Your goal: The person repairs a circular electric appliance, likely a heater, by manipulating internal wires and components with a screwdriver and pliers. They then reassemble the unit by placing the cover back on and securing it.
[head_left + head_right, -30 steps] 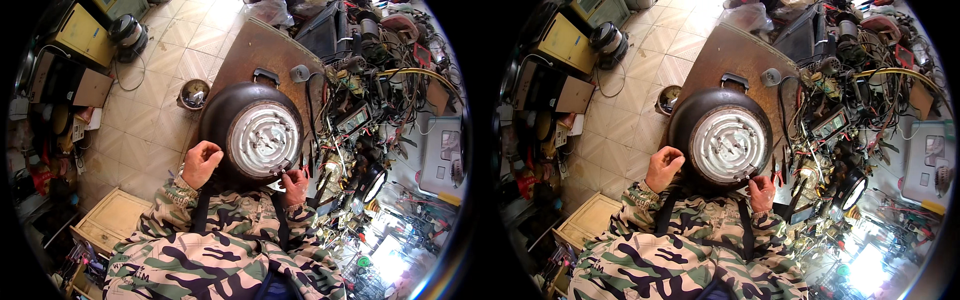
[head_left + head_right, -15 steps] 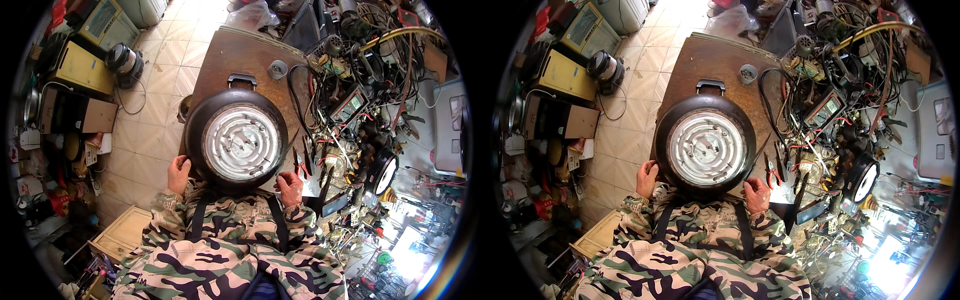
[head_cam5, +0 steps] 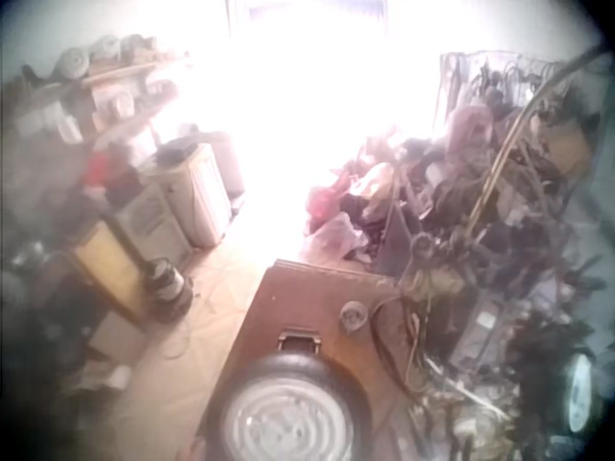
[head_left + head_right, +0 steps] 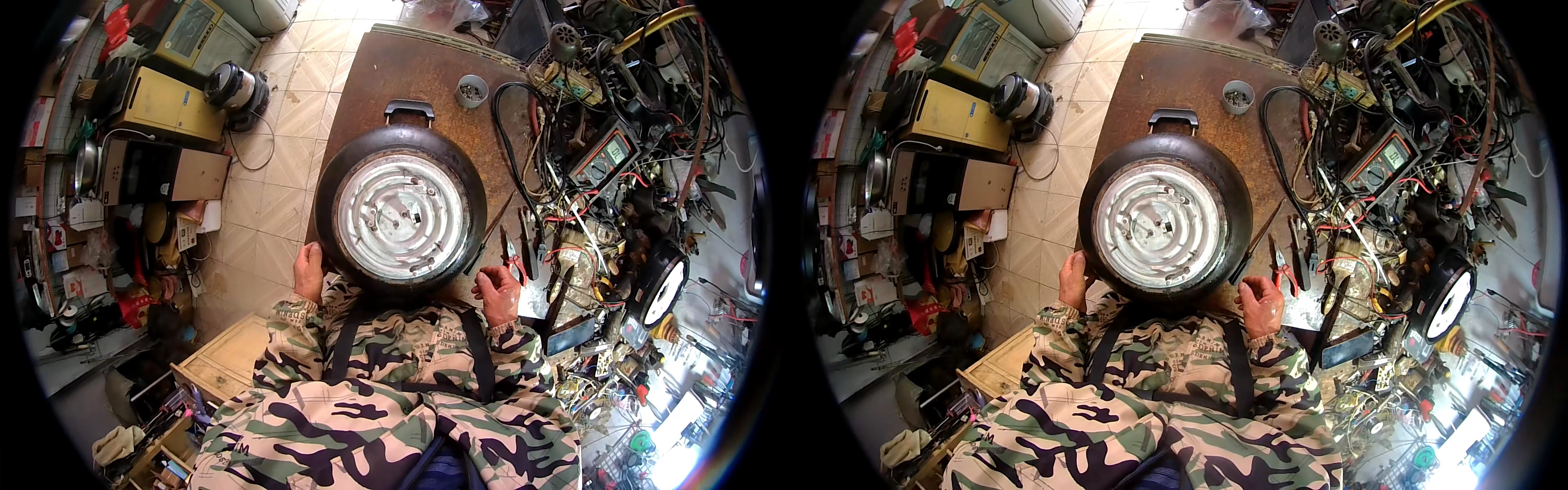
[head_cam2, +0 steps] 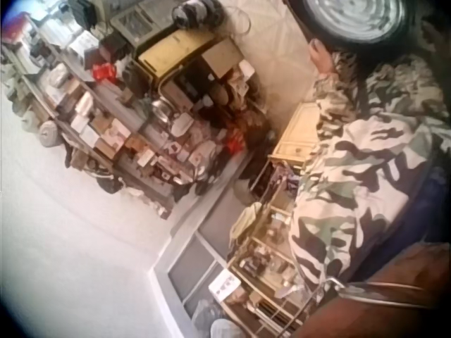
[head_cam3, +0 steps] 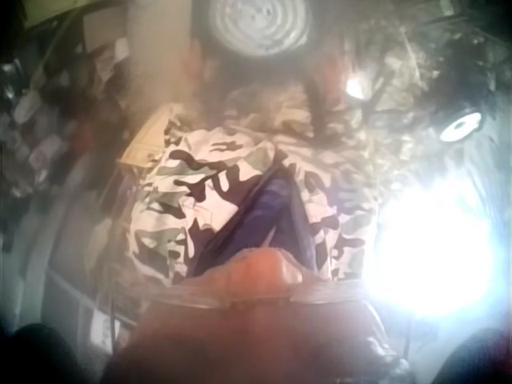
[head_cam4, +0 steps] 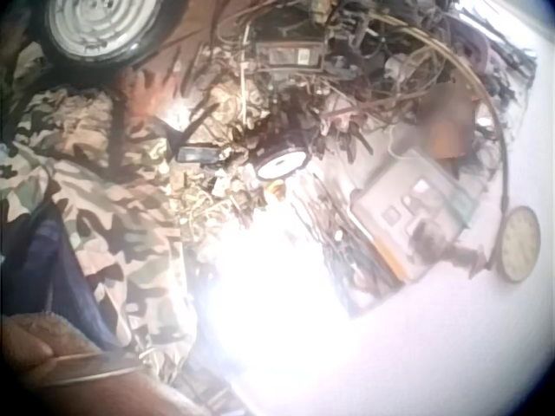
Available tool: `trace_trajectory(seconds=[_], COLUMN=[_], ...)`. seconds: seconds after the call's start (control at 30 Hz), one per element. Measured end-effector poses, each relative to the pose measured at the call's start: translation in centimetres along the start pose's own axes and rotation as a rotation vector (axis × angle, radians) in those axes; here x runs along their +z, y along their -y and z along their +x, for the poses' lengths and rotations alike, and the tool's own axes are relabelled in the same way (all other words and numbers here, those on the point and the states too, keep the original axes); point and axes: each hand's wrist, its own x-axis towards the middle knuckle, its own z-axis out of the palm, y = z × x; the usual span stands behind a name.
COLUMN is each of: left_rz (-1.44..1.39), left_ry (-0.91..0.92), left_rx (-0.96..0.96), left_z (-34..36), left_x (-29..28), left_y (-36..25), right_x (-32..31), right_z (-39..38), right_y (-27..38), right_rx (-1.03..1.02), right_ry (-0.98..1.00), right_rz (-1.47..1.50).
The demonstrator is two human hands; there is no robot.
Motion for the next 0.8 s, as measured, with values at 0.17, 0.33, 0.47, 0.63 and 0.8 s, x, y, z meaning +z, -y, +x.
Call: trace_trajectory(seconds=[0.17, 0.33, 0.47, 0.63, 0.8], left_rz=[0.029, -0.055, -0.231, -0.577, -0.520], left_ry=[-0.071, -0.124, -0.046, 0.044, 0.059], left_rx=[-0.142, -0.311, -0.443, -0.418, -0.440], left_z=[-2.0, -4.2, -6.1, -5.3, -5.0], left_x=[1.0, 2.2, 3.3, 4.2, 4.1], left_y=[-0.6, 0.5, 2.0, 7.6, 7.7], right_x=[-0.9, -1.0, -0.9, -0.1, -0.2], right_z=[0.4, 0.9, 1.6, 2.3, 2.8], right_y=[0.1, -0.2, -0.5, 0.5, -0.1], right_rx=[0.011, 0.010, 0.020, 0.033, -0.013], right_ry=[0.038, 0.055, 0.082, 0.085, 0.074], right_rz=[-0.046, -0.045, -0.044, -0.030, -0.088])
